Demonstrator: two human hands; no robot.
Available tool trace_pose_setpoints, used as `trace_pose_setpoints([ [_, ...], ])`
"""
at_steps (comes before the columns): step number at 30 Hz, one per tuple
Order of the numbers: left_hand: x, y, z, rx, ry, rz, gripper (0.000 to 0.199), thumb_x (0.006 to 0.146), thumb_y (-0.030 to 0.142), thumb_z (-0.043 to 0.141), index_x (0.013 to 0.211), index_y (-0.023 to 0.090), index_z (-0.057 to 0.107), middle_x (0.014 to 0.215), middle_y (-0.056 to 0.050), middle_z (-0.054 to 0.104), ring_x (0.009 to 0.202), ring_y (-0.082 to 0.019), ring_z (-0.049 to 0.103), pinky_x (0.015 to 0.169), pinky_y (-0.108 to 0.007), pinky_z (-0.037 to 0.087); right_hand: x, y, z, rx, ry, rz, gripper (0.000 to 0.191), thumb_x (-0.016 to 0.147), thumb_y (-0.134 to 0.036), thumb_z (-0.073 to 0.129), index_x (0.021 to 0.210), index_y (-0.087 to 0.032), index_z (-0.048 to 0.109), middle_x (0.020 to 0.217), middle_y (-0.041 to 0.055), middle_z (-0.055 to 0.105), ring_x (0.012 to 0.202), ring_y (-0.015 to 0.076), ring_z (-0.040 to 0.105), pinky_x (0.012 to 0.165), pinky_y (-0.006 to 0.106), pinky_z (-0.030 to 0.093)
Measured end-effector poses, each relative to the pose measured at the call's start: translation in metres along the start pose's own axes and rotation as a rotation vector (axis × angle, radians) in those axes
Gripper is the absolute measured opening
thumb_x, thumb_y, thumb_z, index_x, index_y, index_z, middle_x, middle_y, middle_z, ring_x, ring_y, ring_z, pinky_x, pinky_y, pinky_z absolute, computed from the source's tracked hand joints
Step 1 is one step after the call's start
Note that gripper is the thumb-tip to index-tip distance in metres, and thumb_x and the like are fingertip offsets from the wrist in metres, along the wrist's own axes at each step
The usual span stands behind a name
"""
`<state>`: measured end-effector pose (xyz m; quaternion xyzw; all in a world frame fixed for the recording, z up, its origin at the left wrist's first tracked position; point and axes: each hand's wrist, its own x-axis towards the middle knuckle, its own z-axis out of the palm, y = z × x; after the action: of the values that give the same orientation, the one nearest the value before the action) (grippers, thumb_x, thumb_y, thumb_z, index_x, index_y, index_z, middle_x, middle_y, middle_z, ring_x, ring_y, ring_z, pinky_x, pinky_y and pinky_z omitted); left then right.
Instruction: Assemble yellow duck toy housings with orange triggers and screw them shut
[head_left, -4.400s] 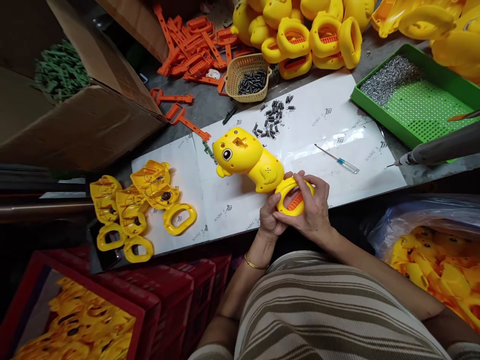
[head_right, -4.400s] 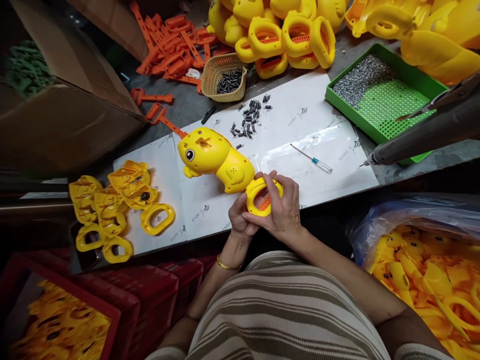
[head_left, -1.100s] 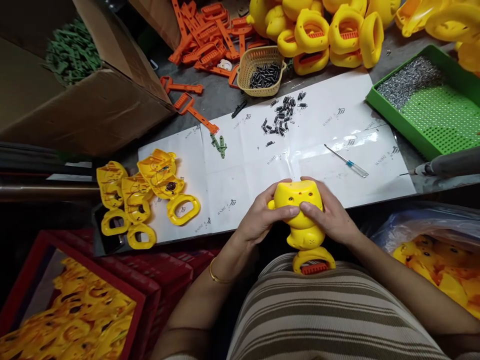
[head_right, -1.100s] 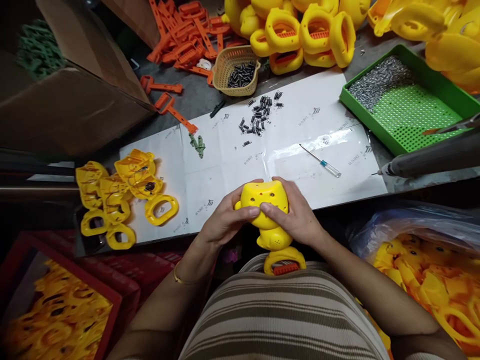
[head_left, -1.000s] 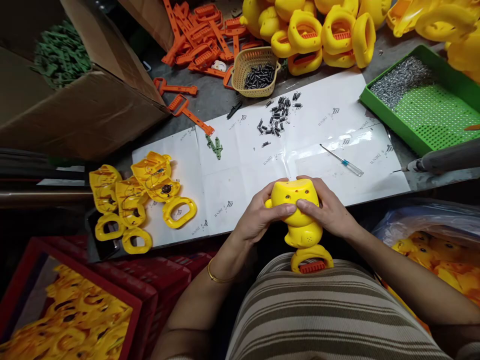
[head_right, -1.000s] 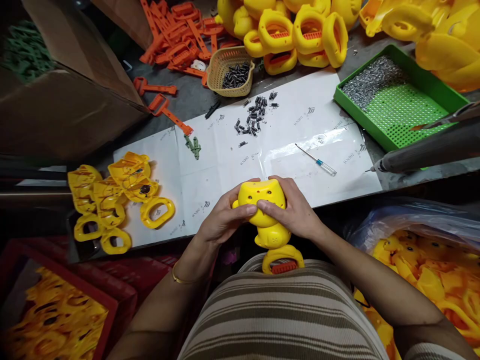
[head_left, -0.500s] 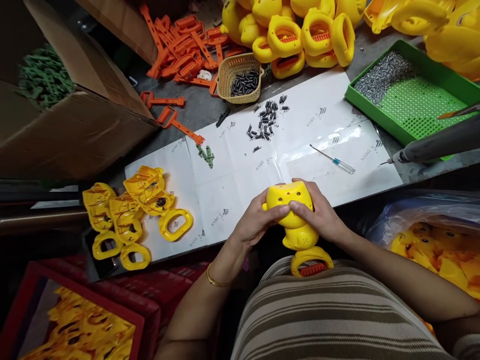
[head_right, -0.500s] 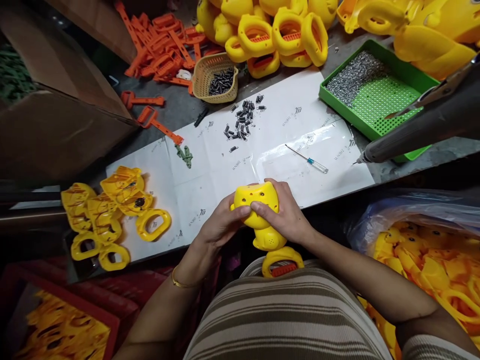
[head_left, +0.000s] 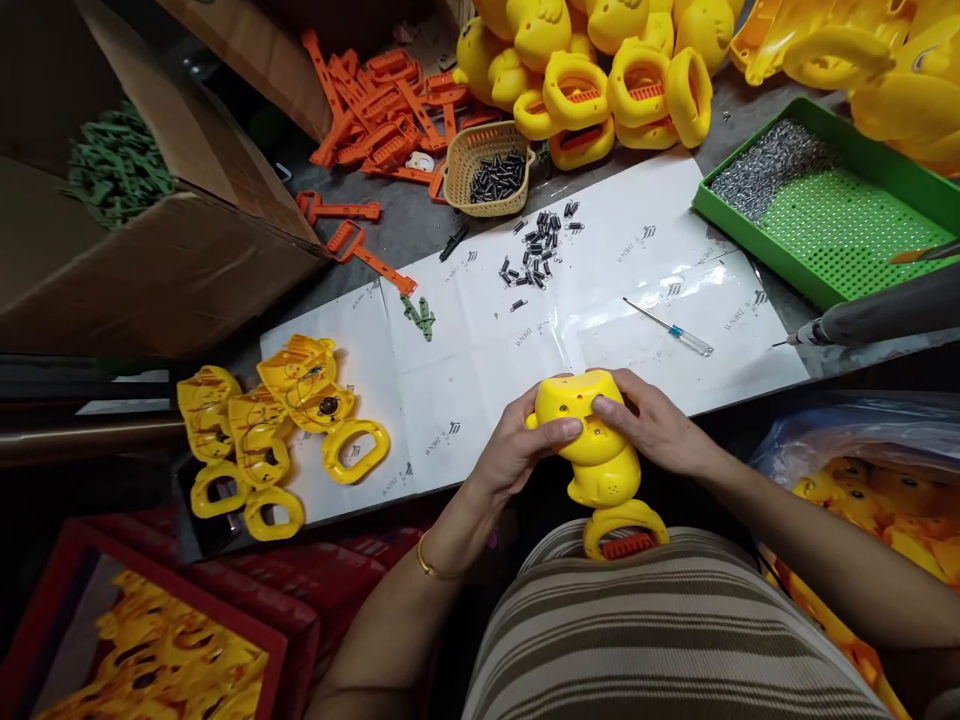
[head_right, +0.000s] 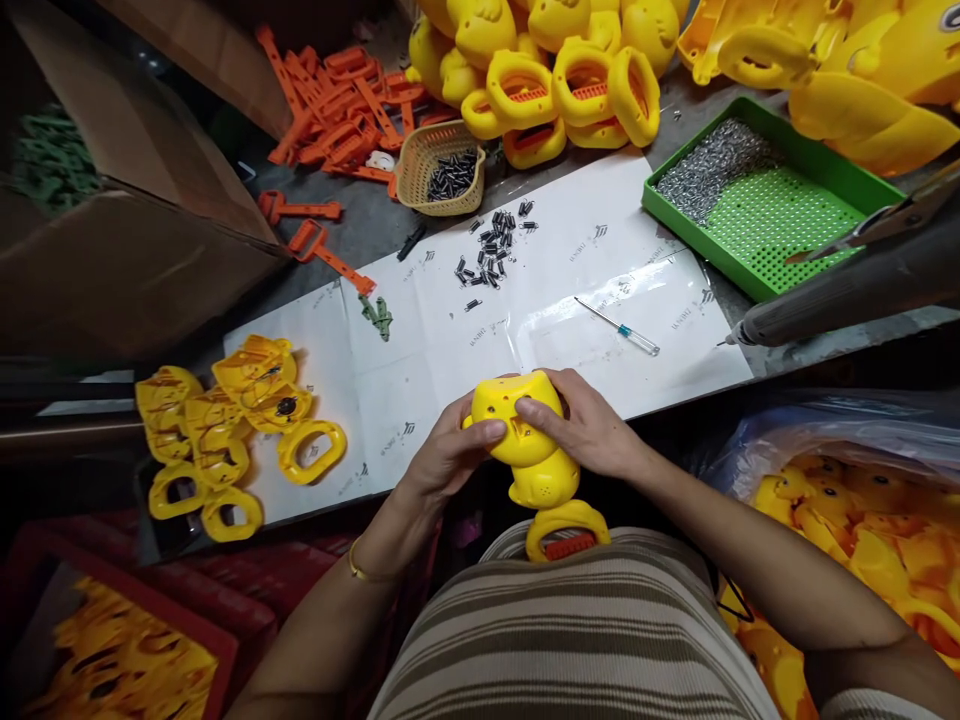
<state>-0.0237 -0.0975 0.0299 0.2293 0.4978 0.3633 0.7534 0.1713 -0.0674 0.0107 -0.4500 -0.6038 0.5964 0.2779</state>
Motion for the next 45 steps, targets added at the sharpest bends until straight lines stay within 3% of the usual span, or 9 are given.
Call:
trace_pose_setpoints([
  [4, 0.005, 0.000, -0.005, -0.031, 0.010, -0.064, 0.057, 0.065, 0.032, 0.084, 0.117, 0.018, 0.065, 0.102, -0.007, 0.073, 0.092, -0.024, 0.069, 0.080, -0.031, 0.054, 0.019, 0.019, -0.042, -0.579, 0.387, -0.207, 0.048, 0.094, -0.055, 0.050, 0.123, -0.020, 0.066, 0.110, 0.0127, 0.064, 0.109, 0.0304, 0.056, 0.089, 0.045, 0.048],
  [6, 0.006, 0.000, -0.006, -0.038, 0.013, -0.079, 0.057, 0.065, 0.032, 0.085, 0.116, 0.017, 0.065, 0.101, -0.007, 0.073, 0.091, -0.023, 0.069, 0.078, -0.030, 0.054, 0.028, 0.034, -0.058, -0.832, 0.467, -0.221, 0.043, 0.091, -0.050, 0.056, 0.120, -0.020, 0.067, 0.111, 0.0133, 0.063, 0.107, 0.0321, 0.054, 0.089, 0.047, 0.047],
  [11, 0.007, 0.002, -0.006, -0.033, -0.004, -0.094, 0.060, 0.066, 0.034, 0.084, 0.120, 0.018, 0.063, 0.105, -0.008, 0.074, 0.092, -0.024, 0.070, 0.073, -0.029, 0.054, 0.031, 0.040, -0.068, -0.965, 0.448, -0.236, 0.028, 0.098, -0.034, 0.045, 0.101, -0.019, 0.069, 0.096, 0.0112, 0.066, 0.091, 0.0272, 0.060, 0.079, 0.041, 0.049],
  [16, 0.009, 0.003, -0.005, -0.042, -0.013, -0.117, 0.060, 0.066, 0.033, 0.084, 0.120, 0.018, 0.064, 0.106, -0.009, 0.073, 0.090, -0.024, 0.069, 0.076, -0.032, 0.055, -0.002, -0.016, -0.065, -0.768, 0.135, -0.419, 0.022, 0.097, -0.030, 0.048, 0.106, -0.023, 0.067, 0.091, 0.0057, 0.070, 0.074, 0.0169, 0.065, 0.063, 0.029, 0.048],
  [21, 0.010, 0.004, -0.001, -0.047, 0.030, -0.120, 0.056, 0.063, 0.033, 0.086, 0.113, 0.017, 0.066, 0.100, -0.007, 0.073, 0.085, -0.021, 0.068, 0.075, -0.030, 0.054, -0.022, -0.049, -0.064, -0.985, 0.033, -0.527, 0.024, 0.096, -0.028, 0.050, 0.108, -0.026, 0.071, 0.085, 0.0019, 0.072, 0.063, 0.0126, 0.063, 0.049, 0.027, 0.036],
  [29, 0.007, 0.009, 0.007, 0.011, 0.062, -0.120, 0.055, 0.065, 0.034, 0.085, 0.113, 0.017, 0.066, 0.097, -0.006, 0.071, 0.084, -0.020, 0.066, 0.073, -0.031, 0.055, -0.016, -0.073, -0.059, -1.328, -0.067, -0.526, 0.019, 0.090, -0.019, 0.051, 0.088, -0.023, 0.070, 0.073, 0.0027, 0.067, 0.048, 0.0121, 0.050, 0.043, 0.031, 0.014],
  [33, 0.006, 0.008, 0.011, 0.046, 0.069, -0.097, 0.052, 0.066, 0.035, 0.085, 0.108, 0.015, 0.064, 0.095, -0.005, 0.068, 0.082, -0.018, 0.064, 0.071, -0.028, 0.054, -0.012, -0.097, -0.048, -1.383, -0.175, -0.544, 0.021, 0.080, -0.006, 0.053, 0.068, -0.020, 0.063, 0.065, 0.0054, 0.061, 0.051, 0.0155, 0.052, 0.045, 0.033, 0.012],
  [38, 0.005, 0.008, 0.014, 0.070, 0.084, -0.063, 0.047, 0.065, 0.035, 0.086, 0.102, 0.015, 0.064, 0.088, -0.002, 0.065, 0.075, -0.013, 0.061, 0.065, -0.023, 0.051, -0.006, -0.119, -0.033, -1.470, -0.287, -0.517, 0.022, 0.074, -0.004, 0.056, 0.061, -0.020, 0.064, 0.061, 0.0081, 0.059, 0.050, 0.0177, 0.052, 0.045, 0.032, 0.011],
  [45, 0.007, 0.008, 0.010, 0.026, 0.027, -0.098, 0.048, 0.066, 0.035, 0.085, 0.105, 0.015, 0.065, 0.095, -0.005, 0.069, 0.083, -0.018, 0.065, 0.072, -0.029, 0.054, -0.013, -0.127, -0.053, -1.545, -0.152, -0.457, 0.015, 0.075, -0.009, 0.058, 0.075, -0.021, 0.067, 0.068, 0.0023, 0.064, 0.047, 0.0138, 0.050, 0.043, 0.028, 0.008],
])
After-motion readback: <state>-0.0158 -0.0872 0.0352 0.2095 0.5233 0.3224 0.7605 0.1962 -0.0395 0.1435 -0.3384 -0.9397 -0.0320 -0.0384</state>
